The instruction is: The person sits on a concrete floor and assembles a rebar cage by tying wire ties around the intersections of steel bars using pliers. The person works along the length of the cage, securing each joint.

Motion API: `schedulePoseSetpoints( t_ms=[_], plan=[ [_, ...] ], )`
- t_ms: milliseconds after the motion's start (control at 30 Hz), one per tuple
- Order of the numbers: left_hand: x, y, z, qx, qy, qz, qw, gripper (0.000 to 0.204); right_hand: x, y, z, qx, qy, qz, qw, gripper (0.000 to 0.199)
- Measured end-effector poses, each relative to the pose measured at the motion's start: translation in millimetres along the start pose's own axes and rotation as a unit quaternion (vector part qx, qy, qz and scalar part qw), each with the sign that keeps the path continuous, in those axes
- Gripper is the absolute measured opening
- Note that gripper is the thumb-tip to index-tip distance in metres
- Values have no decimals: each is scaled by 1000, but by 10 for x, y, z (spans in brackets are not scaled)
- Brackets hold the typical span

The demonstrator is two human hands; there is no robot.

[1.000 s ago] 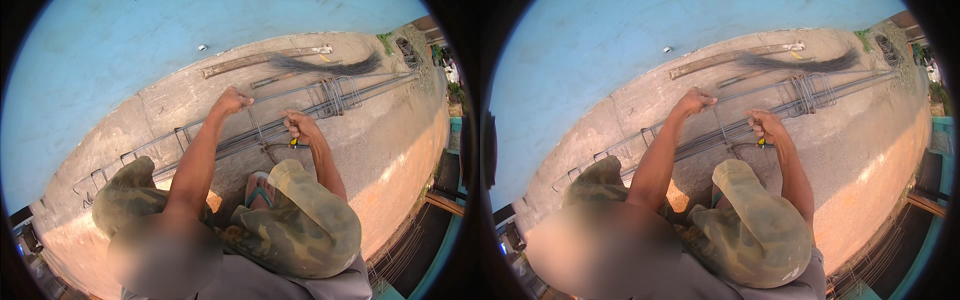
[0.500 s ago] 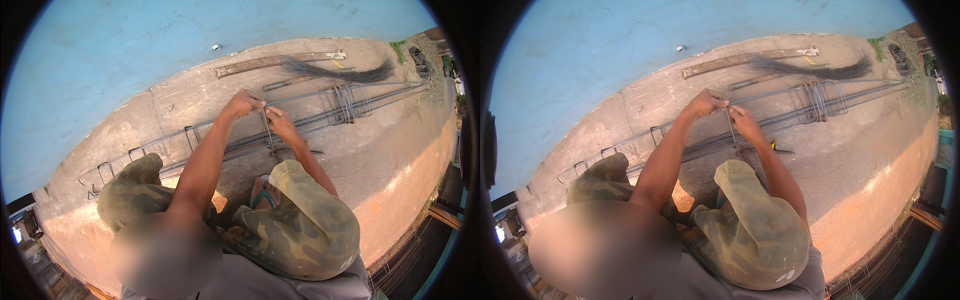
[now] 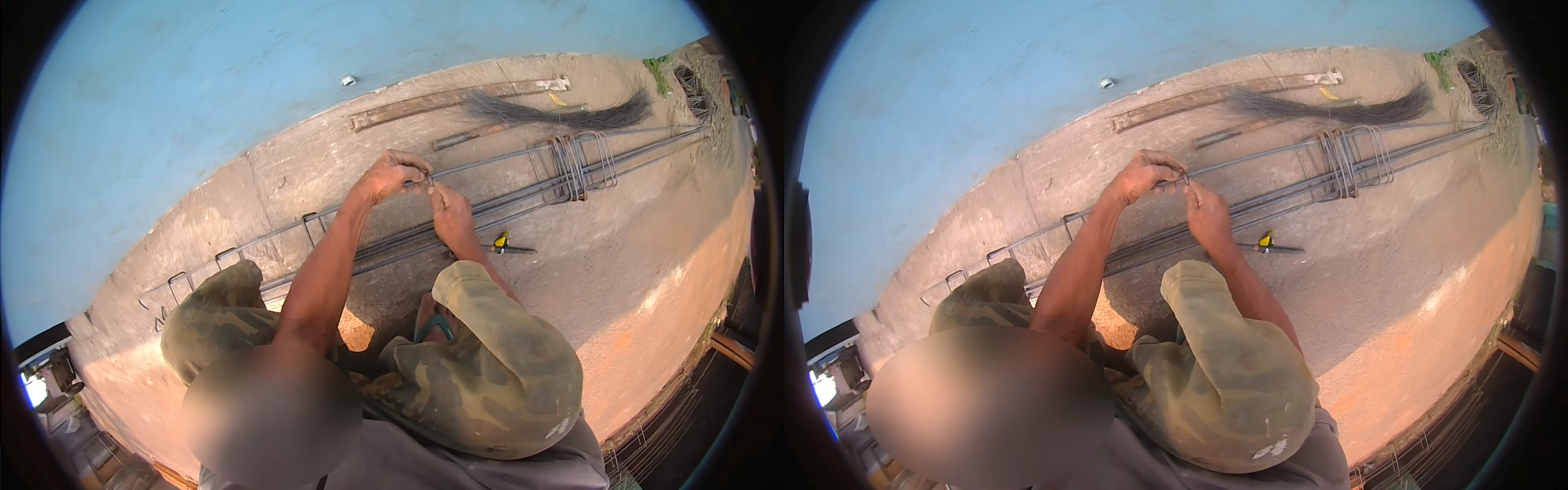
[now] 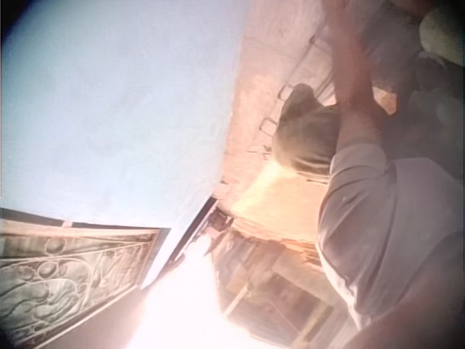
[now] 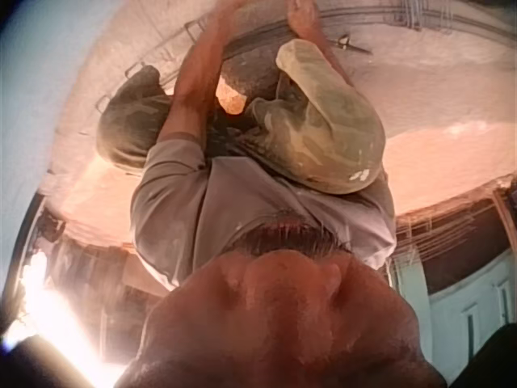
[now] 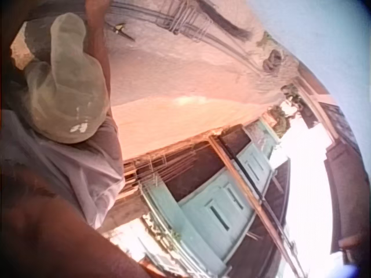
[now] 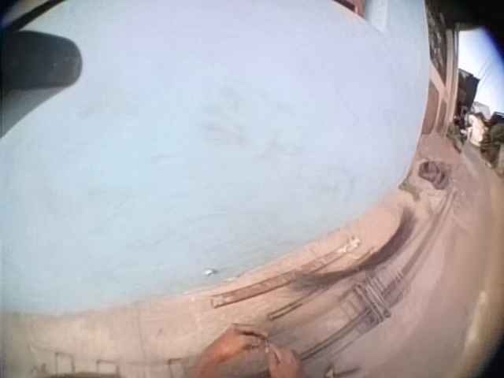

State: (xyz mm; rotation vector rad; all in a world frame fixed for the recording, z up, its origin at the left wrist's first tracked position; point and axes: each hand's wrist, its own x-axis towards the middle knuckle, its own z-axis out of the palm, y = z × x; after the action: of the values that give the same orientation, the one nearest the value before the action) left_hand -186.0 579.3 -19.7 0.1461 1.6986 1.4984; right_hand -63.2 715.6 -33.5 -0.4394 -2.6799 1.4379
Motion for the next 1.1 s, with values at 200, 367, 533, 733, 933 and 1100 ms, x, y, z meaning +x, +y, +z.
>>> schedulePoseSetpoints(
  t_ms=[200,367,533,733,933,1100],
  plan=[
    [160,-3,-111,-55,-70,-73,993,30,-11,101,83,-11,24,-18,999,21],
    [214,-4,-152,9,-116,-98,988,28,-24,114,97,13,40,-9,999,21],
    [306,53,-219,64,-187,-100,975,24,-15,162,71,83,8,-7,997,23],
    [214,-2,-182,222,-128,-6,967,20,2,-2,-15,125,-49,21,991,25],
    [76,-210,231,551,105,298,772,15,4,69,-69,83,-33,11,996,26],
    [-45,-250,374,553,189,176,792,29,-18,50,-5,88,-10,-28,996,23]
  ],
)
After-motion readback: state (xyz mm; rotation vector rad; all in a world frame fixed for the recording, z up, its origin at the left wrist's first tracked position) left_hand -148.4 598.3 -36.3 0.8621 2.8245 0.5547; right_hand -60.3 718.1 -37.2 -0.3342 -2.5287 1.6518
